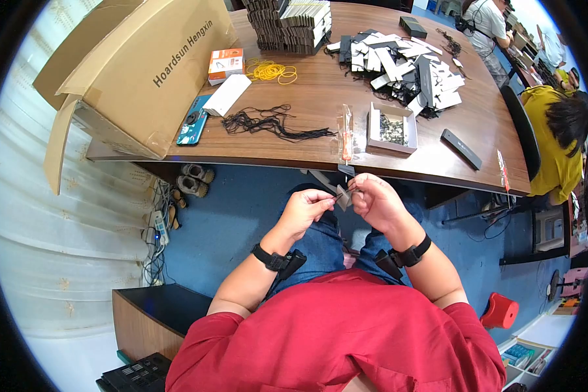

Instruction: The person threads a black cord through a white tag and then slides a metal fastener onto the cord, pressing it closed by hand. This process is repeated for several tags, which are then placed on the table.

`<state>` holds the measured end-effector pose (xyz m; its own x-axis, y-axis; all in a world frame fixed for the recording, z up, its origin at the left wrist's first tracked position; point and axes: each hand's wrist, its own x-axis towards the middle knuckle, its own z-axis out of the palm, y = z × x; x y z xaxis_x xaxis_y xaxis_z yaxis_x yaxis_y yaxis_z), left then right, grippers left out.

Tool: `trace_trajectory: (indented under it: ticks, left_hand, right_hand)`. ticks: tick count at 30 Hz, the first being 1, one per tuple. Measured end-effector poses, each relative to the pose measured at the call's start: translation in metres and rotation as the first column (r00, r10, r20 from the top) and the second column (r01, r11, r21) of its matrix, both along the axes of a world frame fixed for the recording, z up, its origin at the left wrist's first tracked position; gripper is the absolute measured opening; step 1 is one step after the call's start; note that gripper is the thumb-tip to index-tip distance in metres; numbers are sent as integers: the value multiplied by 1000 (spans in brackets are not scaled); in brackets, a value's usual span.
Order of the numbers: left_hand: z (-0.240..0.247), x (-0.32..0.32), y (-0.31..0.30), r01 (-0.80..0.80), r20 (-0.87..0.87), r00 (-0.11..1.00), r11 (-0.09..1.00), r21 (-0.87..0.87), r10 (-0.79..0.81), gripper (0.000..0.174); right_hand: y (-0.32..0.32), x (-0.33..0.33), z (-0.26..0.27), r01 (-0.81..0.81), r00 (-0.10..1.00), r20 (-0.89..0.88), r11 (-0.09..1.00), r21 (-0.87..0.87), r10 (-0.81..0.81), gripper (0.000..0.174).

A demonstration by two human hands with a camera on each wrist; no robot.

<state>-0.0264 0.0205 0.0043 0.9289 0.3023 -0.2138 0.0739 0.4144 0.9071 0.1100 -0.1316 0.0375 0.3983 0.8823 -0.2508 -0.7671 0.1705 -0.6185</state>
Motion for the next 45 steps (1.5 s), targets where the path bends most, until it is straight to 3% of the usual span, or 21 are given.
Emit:
trace_trajectory:
  ticks: [4,8,11,14,17,20,22,24,27,28,29,32,34,37,38,41,42,43,45]
  left_hand:
    - [6,-2,1,-18,-1,1000,999,-43,18,13]
    - [9,-4,5,53,35,998,958,-282,-45,17]
    - [17,-2,8,108,89,993,883,-457,-75,20]
    - [28,-1,12,173,177,981,788,-591,-83,19]
    - [44,3,12,257,241,962,741,-621,-131,21]
    - [56,5,3,225,254,962,823,-521,-102,32]
    - [59,4,0,194,220,971,862,-469,-99,44]
    - [61,5,-2,177,190,977,851,-494,-93,45]
    - [58,3,-7,117,153,987,888,-445,-54,47]
    - [56,3,-11,91,142,989,906,-414,-35,47]
    - [57,4,-14,73,131,991,913,-401,-22,47]
    - [57,5,-20,62,135,991,922,-383,-10,46]
    - [59,4,-23,41,111,994,934,-355,-1,45]
    - [54,2,-23,62,108,994,937,-343,-26,41]
    - [51,2,-22,78,113,993,936,-343,-41,40]
    - [45,4,-20,54,171,985,994,-95,-38,33]
    - [33,4,-17,-27,189,982,995,98,8,36]
    - [38,5,-18,-54,205,978,929,367,-24,40]
    - [52,7,-24,-107,204,974,593,798,-98,50]
  right_hand:
    - [-9,5,5,-58,926,-369,997,57,75,13]
    - [-15,4,4,12,884,-467,997,77,26,12]
    - [-17,-1,4,55,927,-375,996,65,-27,11]
    - [-24,4,-6,-17,997,-76,983,183,31,14]
    - [-22,7,-2,-101,993,-39,974,204,111,21]
    - [-20,-3,13,-81,995,64,990,118,74,28]
    - [-19,-5,14,-64,958,282,997,34,52,30]
    - [-21,-4,16,-35,864,498,996,-82,72,29]
    - [-14,-21,29,153,643,765,974,-164,28,28]
    - [-14,-22,31,145,607,788,961,-236,102,28]
    - [-11,-22,18,152,535,844,978,-142,39,28]
    - [-3,-30,20,364,153,988,928,-80,25,20]
    - [-2,-33,22,483,-115,991,876,-2,66,16]
    - [-3,-27,10,473,24,995,876,-93,92,12]
    - [-4,-25,9,425,154,987,899,-106,43,11]
    - [-4,-20,19,312,490,862,949,-37,-127,13]
    - [-8,-16,38,248,591,806,953,-171,-9,11]
    - [-15,-11,60,170,678,728,940,-296,107,10]
    - [-23,-1,75,-51,749,644,983,-176,154,10]
